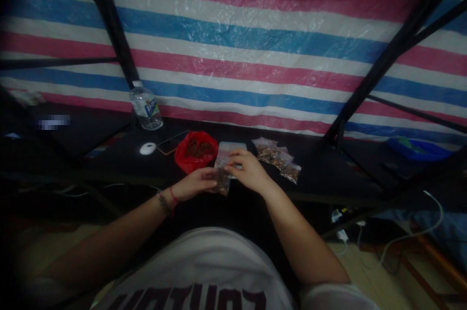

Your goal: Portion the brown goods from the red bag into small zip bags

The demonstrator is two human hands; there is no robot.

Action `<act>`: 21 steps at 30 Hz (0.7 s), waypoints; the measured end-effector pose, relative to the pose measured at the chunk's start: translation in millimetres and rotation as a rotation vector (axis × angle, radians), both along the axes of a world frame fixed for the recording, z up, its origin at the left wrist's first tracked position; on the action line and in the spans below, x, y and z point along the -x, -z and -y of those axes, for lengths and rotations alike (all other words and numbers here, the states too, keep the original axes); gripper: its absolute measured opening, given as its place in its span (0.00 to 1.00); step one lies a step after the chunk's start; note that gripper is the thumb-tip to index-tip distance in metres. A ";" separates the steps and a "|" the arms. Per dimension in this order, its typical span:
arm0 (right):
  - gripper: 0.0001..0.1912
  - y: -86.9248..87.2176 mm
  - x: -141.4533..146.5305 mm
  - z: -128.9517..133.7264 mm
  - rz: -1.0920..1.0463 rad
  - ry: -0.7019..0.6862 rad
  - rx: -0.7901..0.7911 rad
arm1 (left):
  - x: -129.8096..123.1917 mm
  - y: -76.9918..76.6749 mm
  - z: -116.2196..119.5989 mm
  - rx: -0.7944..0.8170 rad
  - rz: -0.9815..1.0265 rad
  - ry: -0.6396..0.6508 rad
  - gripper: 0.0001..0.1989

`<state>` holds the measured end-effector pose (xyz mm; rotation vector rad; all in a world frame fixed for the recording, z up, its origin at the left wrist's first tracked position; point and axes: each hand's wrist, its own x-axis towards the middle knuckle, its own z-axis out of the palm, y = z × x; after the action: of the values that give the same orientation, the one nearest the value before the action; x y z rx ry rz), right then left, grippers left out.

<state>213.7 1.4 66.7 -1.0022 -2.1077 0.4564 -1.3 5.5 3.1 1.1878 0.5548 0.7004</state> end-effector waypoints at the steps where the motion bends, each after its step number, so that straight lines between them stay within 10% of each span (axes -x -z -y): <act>1: 0.04 2.1 -1.3 -2.6 -0.007 0.009 0.016 | -0.9 -0.8 -1.3 -0.031 -0.047 -0.033 0.22; 11: 0.08 8.9 -6.9 -8.8 -0.016 -0.046 0.207 | -3.0 -3.5 -4.8 -0.314 -0.113 -0.206 0.16; 21: 0.09 8.4 2.2 -3.0 -0.128 -0.011 0.224 | -3.8 -3.7 -1.2 -0.265 -0.099 -0.208 0.19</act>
<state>211.5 4.5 58.3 -1.0569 -1.9791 0.7555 2.5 6.7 6.8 1.4306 0.6910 0.9168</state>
